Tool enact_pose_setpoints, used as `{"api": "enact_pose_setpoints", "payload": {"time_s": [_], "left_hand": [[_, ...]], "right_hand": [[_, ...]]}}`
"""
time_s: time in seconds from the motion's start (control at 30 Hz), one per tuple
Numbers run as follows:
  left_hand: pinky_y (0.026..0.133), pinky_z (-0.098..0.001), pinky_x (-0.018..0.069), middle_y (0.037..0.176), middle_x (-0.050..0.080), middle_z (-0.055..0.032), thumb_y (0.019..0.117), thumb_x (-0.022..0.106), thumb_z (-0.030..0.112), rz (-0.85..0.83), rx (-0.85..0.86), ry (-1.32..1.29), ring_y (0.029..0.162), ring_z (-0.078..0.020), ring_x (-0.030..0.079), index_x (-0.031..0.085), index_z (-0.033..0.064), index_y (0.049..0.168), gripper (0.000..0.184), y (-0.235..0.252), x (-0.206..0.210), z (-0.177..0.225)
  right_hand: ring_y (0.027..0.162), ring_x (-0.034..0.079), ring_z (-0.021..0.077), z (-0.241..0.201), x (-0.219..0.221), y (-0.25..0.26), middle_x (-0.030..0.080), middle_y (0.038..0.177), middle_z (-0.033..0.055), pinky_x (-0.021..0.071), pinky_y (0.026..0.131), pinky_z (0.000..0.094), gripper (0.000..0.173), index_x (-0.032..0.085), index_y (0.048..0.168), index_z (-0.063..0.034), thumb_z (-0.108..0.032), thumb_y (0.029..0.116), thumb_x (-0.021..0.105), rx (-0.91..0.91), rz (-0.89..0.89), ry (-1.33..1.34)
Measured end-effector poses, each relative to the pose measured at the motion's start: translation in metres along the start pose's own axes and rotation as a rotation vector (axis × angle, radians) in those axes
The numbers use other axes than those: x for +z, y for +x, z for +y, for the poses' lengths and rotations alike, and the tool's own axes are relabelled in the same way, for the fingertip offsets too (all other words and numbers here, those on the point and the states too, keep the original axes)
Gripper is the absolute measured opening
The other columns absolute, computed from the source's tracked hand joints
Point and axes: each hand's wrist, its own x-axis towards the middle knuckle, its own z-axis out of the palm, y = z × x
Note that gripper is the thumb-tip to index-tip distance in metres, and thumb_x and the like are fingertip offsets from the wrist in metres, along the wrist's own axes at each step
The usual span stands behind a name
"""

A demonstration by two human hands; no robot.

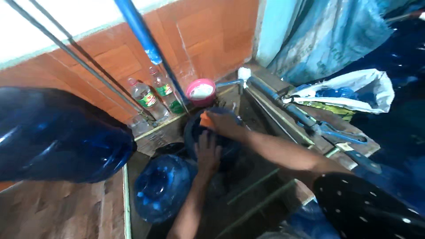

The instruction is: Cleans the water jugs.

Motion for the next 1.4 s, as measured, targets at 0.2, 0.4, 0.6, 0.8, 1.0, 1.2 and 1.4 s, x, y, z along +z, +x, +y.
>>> {"api": "enact_pose_setpoints", "payload": {"time_s": [0.2, 0.4, 0.6, 0.8, 1.0, 1.2, 1.4], "left_hand": [[0.107, -0.0627, 0.0421, 0.142, 0.054, -0.0299, 0.103, 0.051, 0.056, -0.15, -0.648, -0.104, 0.131, -0.0442, 0.055, 0.043, -0.0013, 0.15, 0.075, 0.051, -0.031, -0.023], [0.096, -0.0691, 0.0464, 0.125, 0.064, -0.0308, 0.1043, 0.052, 0.051, -0.262, -0.438, 0.069, 0.116, -0.05, 0.062, 0.055, 0.0042, 0.142, 0.06, 0.085, -0.026, -0.016], [0.1, -0.0664, 0.0442, 0.127, 0.063, -0.0323, 0.1122, 0.027, 0.044, -0.296, -0.502, 0.361, 0.121, -0.0499, 0.06, 0.057, 0.0016, 0.14, 0.059, 0.121, -0.017, -0.026], [0.113, -0.0687, 0.0288, 0.138, 0.057, -0.0318, 0.1132, 0.02, 0.039, -0.11, -0.402, 0.251, 0.136, -0.05, 0.047, 0.058, -0.0057, 0.135, 0.063, 0.145, 0.006, -0.036], [0.12, -0.0598, 0.0247, 0.149, 0.047, -0.0284, 0.112, 0.027, 0.031, 0.031, -0.242, 0.061, 0.141, -0.0451, 0.04, 0.056, -0.0056, 0.137, 0.053, 0.143, 0.019, -0.032], [0.116, -0.071, 0.0176, 0.157, 0.036, -0.0318, 0.1102, 0.029, 0.046, 0.092, -0.648, 0.264, 0.148, -0.053, 0.026, 0.049, 0.0009, 0.148, 0.062, 0.166, 0.026, -0.037], [0.122, -0.0602, 0.0192, 0.162, 0.03, -0.0274, 0.1108, 0.031, 0.031, 0.092, -0.38, 0.087, 0.15, -0.0424, 0.03, 0.049, -0.0045, 0.145, 0.053, 0.154, 0.022, -0.039]], "right_hand": [[0.11, 0.065, 0.0511, 0.0, -0.017, -0.105, 0.067, 0.122, 0.0291, 0.0492, 0.092, 0.0677, 0.063, 0.041, 0.157, -0.0142, -0.037, 0.1026, 0.062, -0.043, -0.312, 0.095], [0.097, 0.071, 0.043, 0.07, -0.024, -0.082, 0.072, 0.111, 0.0218, 0.0562, 0.082, 0.0631, 0.069, 0.044, 0.156, -0.0189, -0.042, 0.0963, 0.07, 0.1, 0.053, 0.155], [0.102, 0.07, 0.0432, 0.081, -0.019, -0.066, 0.072, 0.112, 0.0245, 0.0547, 0.089, 0.0622, 0.066, 0.043, 0.156, -0.0168, -0.033, 0.0976, 0.07, 0.069, -0.039, 0.459], [0.099, 0.071, 0.036, 0.072, 0.021, -0.057, 0.072, 0.108, 0.0218, 0.0554, 0.089, 0.0564, 0.071, 0.042, 0.155, -0.0128, -0.036, 0.0951, 0.072, 0.059, -0.053, 0.78], [0.121, 0.063, 0.0351, 0.088, 0.027, 0.047, 0.065, 0.131, 0.0225, 0.0493, 0.104, 0.0568, 0.064, 0.05, 0.148, -0.0076, -0.034, 0.0954, 0.074, 0.117, -0.033, 1.007], [0.113, 0.068, 0.0351, 0.084, 0.021, 0.017, 0.068, 0.123, 0.0222, 0.0526, 0.099, 0.0561, 0.066, 0.046, 0.15, -0.0077, -0.032, 0.0957, 0.074, 0.075, -0.062, 1.009], [0.112, 0.068, 0.0373, 0.073, 0.012, 0.039, 0.068, 0.122, 0.0224, 0.0538, 0.095, 0.0594, 0.067, 0.045, 0.152, -0.0103, -0.033, 0.0954, 0.074, 0.115, -0.047, 0.947]]}}
